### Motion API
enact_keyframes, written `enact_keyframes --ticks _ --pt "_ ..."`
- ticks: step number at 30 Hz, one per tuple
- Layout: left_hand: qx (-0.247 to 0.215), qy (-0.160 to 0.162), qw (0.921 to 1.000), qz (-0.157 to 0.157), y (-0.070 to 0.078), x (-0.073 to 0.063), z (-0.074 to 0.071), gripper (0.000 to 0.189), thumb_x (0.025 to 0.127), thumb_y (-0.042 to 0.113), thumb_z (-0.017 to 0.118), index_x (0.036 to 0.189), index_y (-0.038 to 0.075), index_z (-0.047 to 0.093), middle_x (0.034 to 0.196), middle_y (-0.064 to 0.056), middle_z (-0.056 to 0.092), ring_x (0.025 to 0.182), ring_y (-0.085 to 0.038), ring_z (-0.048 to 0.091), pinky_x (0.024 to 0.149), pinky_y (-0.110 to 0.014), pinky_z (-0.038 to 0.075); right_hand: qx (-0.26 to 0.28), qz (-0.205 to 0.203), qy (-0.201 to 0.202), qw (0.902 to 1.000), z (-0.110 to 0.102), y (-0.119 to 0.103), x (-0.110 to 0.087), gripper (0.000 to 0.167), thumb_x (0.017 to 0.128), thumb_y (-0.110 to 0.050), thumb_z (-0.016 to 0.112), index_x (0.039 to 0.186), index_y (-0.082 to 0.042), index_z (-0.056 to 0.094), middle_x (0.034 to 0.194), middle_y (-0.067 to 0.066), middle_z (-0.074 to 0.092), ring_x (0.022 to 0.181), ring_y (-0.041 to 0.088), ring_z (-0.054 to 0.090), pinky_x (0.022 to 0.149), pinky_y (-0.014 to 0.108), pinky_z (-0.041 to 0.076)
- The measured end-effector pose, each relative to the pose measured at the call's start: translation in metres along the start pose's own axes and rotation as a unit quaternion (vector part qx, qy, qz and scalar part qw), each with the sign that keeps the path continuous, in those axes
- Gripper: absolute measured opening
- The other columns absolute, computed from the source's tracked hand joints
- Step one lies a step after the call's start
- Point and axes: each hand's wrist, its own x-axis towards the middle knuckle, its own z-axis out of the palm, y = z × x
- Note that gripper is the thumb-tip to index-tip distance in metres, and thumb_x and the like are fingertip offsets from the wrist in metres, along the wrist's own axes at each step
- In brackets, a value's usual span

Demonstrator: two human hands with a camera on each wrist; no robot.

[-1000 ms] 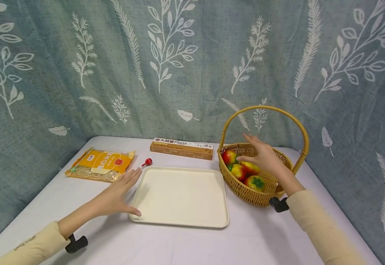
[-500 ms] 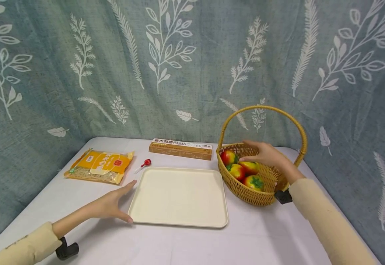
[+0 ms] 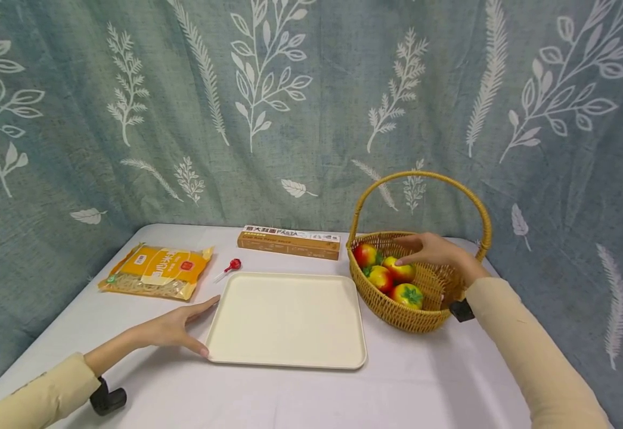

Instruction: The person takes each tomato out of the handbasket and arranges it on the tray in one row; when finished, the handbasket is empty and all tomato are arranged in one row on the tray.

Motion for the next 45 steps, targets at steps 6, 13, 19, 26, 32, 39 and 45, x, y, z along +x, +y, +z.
enact_keyframes --ticks 6,13,19,26,32,39,45 --pt "-0.006 -0.014 0.9998 0.009 -0.004 0.002 0.0 0.115 0.067 0.028 0.089 0.152 -0.002 0.018 0.155 -0.026 0.018 0.142 -0.042 0.016 0.113 -0.056 0.016 0.001 -0.002 -0.024 0.9997 -0.001 0.006 0.003 0.07 0.092 -0.029 0.066 0.148 0.0 0.035 0.147 0.027 0.036 0.133 0.047 0.034 0.102 0.059 0.037" --pt "-0.007 -0.016 0.9998 0.012 -0.003 0.002 0.002 0.115 0.068 0.028 0.089 0.152 -0.002 0.017 0.156 -0.025 0.016 0.143 -0.041 0.014 0.113 -0.057 0.014 -0.026 -0.005 -0.049 0.9985 -0.004 0.01 0.007 0.07 0.089 -0.028 0.07 0.145 -0.001 0.04 0.144 0.028 0.04 0.133 0.047 0.034 0.103 0.058 0.036" --pt "-0.002 -0.017 0.9998 0.01 -0.004 0.002 0.002 0.115 0.068 0.029 0.089 0.152 -0.002 0.017 0.156 -0.025 0.016 0.143 -0.041 0.014 0.113 -0.057 0.014 -0.032 0.012 -0.07 0.997 -0.002 0.012 0.012 0.075 0.088 -0.031 0.071 0.146 0.001 0.037 0.146 0.028 0.037 0.133 0.048 0.033 0.103 0.057 0.036" --pt "0.001 -0.017 0.9999 0.003 -0.003 0.002 0.002 0.115 0.068 0.029 0.088 0.153 -0.001 0.017 0.156 -0.025 0.017 0.143 -0.04 0.014 0.114 -0.056 0.015 -0.037 0.022 -0.093 0.9947 -0.004 0.009 0.019 0.076 0.088 -0.031 0.07 0.147 0.002 0.036 0.146 0.029 0.036 0.134 0.048 0.032 0.104 0.056 0.036" --pt "-0.007 -0.018 0.9998 0.006 -0.002 0.001 0.002 0.114 0.069 0.029 0.088 0.153 -0.001 0.016 0.156 -0.025 0.016 0.143 -0.04 0.014 0.114 -0.057 0.014 -0.059 0.012 -0.096 0.9935 -0.008 0.013 0.025 0.075 0.089 -0.032 0.07 0.145 0.005 0.037 0.145 0.03 0.038 0.132 0.047 0.036 0.104 0.056 0.036" --pt "-0.007 -0.018 0.9998 0.003 -0.003 0.001 0.001 0.115 0.069 0.029 0.088 0.153 0.0 0.016 0.156 -0.025 0.016 0.144 -0.039 0.014 0.114 -0.056 0.015 -0.072 0.025 -0.118 0.99 -0.006 0.014 0.026 0.079 0.089 -0.037 0.069 0.144 0.009 0.035 0.142 0.033 0.038 0.127 0.047 0.042 0.101 0.055 0.041" --pt "-0.017 -0.021 0.9996 0.005 -0.004 0.002 0.002 0.115 0.069 0.028 0.088 0.153 0.0 0.015 0.157 -0.025 0.015 0.144 -0.039 0.012 0.114 -0.056 0.014 -0.092 0.038 -0.126 0.9871 -0.004 0.015 0.028 0.078 0.089 -0.039 0.067 0.143 0.009 0.037 0.141 0.032 0.042 0.125 0.046 0.045 0.099 0.054 0.042"
